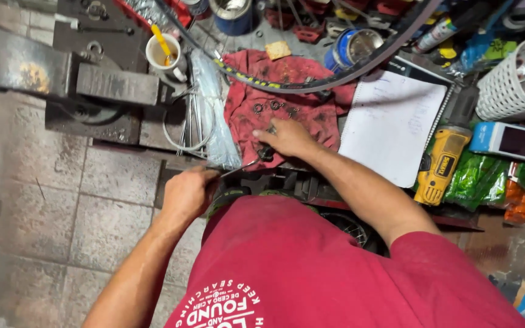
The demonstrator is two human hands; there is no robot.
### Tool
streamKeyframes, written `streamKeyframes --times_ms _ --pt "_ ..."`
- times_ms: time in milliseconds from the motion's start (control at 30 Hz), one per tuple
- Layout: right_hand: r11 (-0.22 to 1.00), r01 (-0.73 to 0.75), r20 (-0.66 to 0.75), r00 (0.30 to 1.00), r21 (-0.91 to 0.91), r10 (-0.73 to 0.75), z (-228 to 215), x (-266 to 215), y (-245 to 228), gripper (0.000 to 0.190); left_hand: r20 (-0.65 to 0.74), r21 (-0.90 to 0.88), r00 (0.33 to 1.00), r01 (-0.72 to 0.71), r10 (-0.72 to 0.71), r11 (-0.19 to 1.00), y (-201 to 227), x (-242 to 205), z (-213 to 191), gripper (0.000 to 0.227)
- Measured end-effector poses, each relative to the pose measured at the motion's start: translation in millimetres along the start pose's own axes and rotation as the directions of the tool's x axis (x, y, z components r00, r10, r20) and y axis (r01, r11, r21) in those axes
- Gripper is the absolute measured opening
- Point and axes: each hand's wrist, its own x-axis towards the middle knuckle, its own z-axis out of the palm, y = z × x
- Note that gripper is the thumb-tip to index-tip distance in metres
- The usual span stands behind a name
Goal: Repairing and reassembling a bicycle wheel hub, including cleaning parts and installing the axle and bearings.
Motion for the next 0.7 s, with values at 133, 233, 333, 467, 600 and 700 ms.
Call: streamKeyframes --times_ms 133,233,333,467,600,700 --pt "0.997 -0.029 -0.013 1.0 -0.071 0.028 -3.0 1.3 -4.9 0.056 -0.038 -0.117 0.998 -0.061 0.057 0.991 -18.0 11.0 12.0 0.019" --pt "0.995 -0.085 -0.026 0.996 0.053 0.087 6.2 1.5 21.4 0.053 -0.031 -0.56 0.999 -0.049 0.038 0.827 -34.3 28.0 45.7 0.023" --pt "0.959 -0.147 0.037 0.989 0.242 0.142 10.9 7.6 38.3 0.048 0.066 -0.661 0.997 0.013 0.041 0.75 -17.6 41.7 47.9 0.03" --pt "0.929 -0.256 0.179 0.961 0.267 0.213 -4.9 -14.6 -8.2 0.047 0.134 -0.736 0.987 0.039 0.09 0.676 38.2 58.3 17.0 0.055" --pt "0.935 -0.288 0.18 0.951 0.208 0.253 -1.9 -5.6 -9.3 0.053 0.147 -0.673 0.983 0.016 0.113 0.74 59.5 88.5 28.3 0.059" --pt "0.964 -0.265 0.146 0.953 -0.017 0.265 2.1 6.8 9.2 0.064 0.135 -0.581 0.986 -0.002 0.099 0.814 55.3 110.2 63.0 0.054"
